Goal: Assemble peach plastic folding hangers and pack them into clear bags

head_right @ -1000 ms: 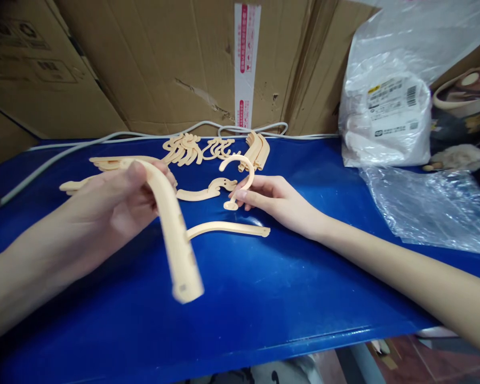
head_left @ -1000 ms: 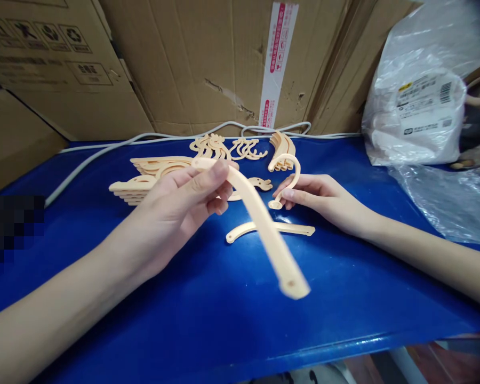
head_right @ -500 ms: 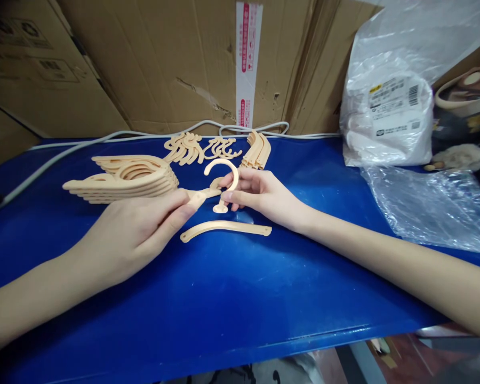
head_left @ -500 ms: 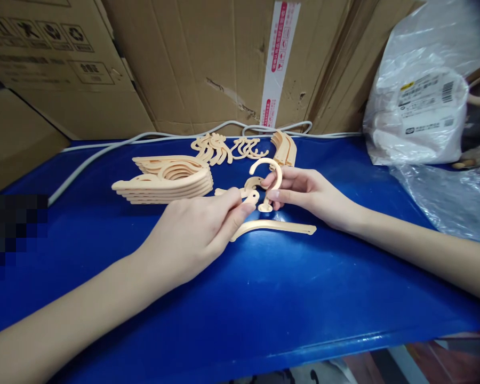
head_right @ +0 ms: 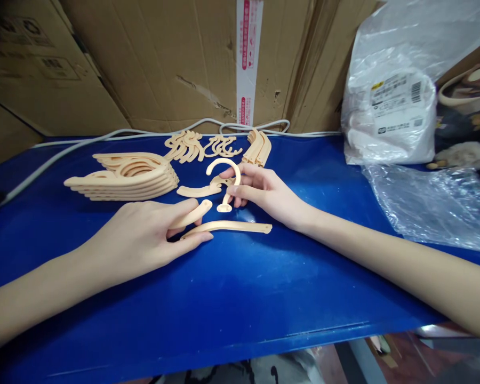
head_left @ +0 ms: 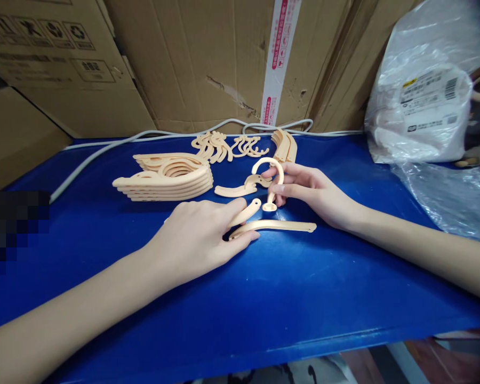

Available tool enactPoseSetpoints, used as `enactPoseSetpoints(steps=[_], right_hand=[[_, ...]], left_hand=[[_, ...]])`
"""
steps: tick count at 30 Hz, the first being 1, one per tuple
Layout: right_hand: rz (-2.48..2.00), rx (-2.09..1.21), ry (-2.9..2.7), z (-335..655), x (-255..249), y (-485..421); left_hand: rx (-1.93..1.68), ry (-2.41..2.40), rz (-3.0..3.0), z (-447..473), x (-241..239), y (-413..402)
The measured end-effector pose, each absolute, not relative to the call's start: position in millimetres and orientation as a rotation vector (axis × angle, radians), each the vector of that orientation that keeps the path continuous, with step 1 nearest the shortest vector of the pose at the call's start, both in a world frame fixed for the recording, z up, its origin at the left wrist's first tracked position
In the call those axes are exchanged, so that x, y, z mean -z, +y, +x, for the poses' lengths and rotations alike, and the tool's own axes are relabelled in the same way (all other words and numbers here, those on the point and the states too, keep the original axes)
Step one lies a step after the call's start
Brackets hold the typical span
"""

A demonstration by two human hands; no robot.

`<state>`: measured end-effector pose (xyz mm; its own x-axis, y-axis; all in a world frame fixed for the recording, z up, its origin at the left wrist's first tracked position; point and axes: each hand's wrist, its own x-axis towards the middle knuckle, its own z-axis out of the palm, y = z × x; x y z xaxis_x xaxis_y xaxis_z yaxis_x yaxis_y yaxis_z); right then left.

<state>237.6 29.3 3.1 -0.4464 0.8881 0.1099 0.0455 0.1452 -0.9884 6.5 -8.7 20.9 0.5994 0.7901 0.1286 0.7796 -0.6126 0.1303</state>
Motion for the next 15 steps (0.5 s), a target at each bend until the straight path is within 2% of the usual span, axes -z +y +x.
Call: enactPoseSetpoints(steps=[15], right_hand=[[-0.878, -1.443, -1.524, 239.8, -1.4, 30.1]], left_hand=[[-0.578, 1.243, 2.64, -0.4, -13.8, -4.9]])
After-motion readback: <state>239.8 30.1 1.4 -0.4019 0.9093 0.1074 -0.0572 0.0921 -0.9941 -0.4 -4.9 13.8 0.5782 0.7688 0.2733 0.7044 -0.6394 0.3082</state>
